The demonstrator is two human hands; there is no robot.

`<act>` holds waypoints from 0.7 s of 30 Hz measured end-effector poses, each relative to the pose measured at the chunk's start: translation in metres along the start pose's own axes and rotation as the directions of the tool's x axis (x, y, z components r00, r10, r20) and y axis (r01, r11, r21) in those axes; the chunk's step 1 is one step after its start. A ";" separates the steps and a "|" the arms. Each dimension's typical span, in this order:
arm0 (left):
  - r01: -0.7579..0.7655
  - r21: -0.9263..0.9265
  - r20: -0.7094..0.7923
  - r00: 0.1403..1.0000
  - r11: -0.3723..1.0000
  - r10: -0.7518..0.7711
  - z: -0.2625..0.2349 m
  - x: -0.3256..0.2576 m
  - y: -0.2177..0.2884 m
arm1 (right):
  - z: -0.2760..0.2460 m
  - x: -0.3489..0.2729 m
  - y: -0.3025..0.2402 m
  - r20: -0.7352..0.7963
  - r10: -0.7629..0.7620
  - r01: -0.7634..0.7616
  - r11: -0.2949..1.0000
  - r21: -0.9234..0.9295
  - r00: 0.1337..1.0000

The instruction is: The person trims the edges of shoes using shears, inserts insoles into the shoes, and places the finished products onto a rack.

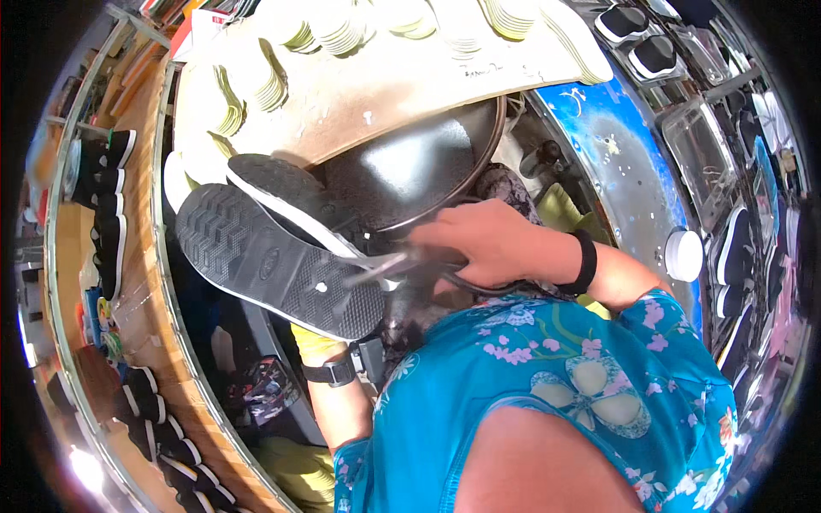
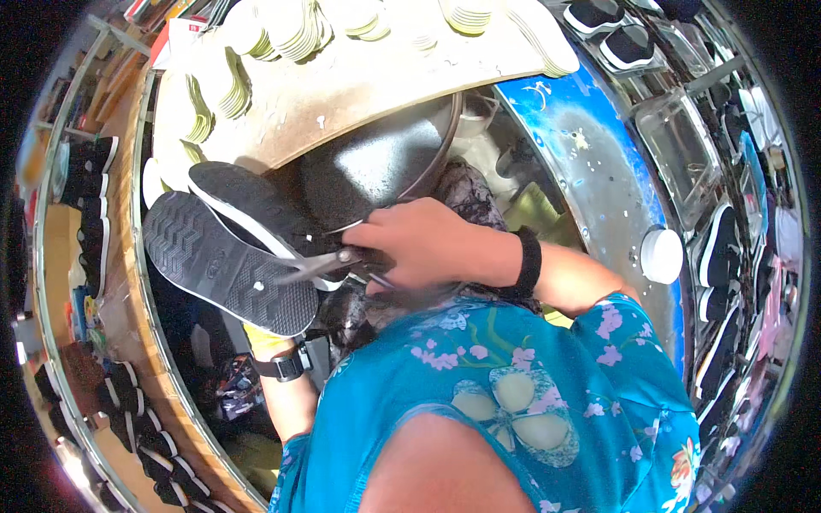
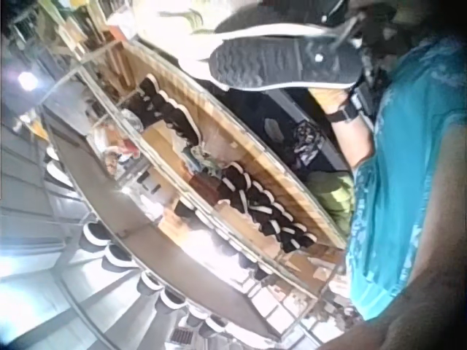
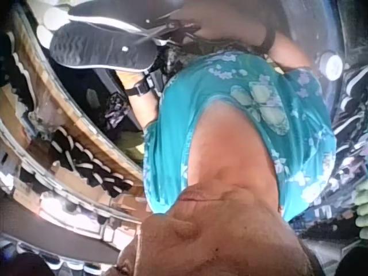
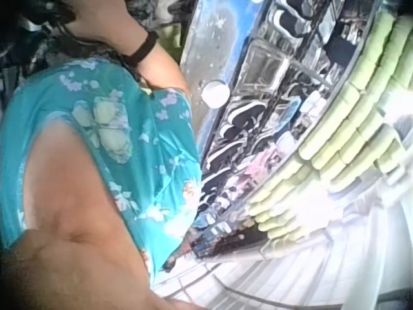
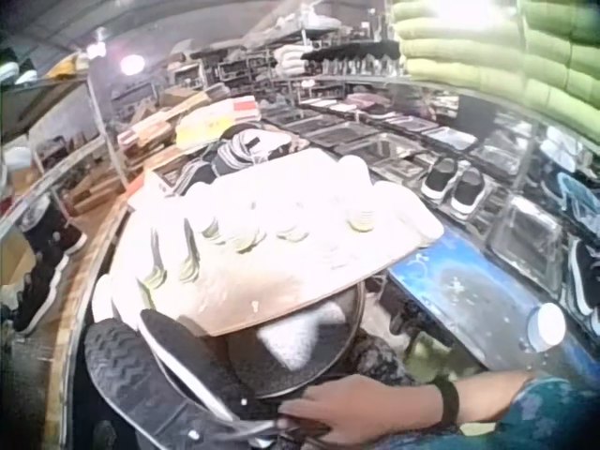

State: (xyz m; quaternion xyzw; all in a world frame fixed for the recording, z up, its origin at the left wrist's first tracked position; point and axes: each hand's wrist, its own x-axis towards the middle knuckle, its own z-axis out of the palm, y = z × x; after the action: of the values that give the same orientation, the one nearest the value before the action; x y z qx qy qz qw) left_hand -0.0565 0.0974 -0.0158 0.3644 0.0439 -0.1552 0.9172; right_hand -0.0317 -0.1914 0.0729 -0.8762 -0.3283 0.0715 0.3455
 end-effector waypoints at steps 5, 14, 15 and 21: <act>0.025 -0.063 -0.007 1.000 0.998 -0.025 0.021 0.012 -0.011 | -0.001 0.010 0.003 0.020 -0.071 0.072 0.992 -0.099 0.997; -0.009 -0.014 -0.171 0.985 1.000 0.006 0.037 0.049 0.006 | 0.018 -0.010 0.027 0.036 0.005 -0.009 0.995 0.100 0.999; -0.069 0.085 -0.320 0.943 0.994 0.093 0.034 0.061 0.009 | 0.017 -0.013 0.028 0.006 0.056 -0.056 0.968 0.244 0.998; -0.003 0.932 0.210 0.821 -0.364 0.531 0.047 0.102 0.001 | 0.012 -0.024 0.059 -0.122 0.522 -0.399 0.764 0.508 0.844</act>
State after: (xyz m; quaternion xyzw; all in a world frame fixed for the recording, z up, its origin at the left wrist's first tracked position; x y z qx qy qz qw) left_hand 0.0392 0.0398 -0.0004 0.9556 -0.0352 0.1699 0.2381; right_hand -0.0237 -0.2320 0.0229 -0.8230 -0.0268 0.1173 0.5551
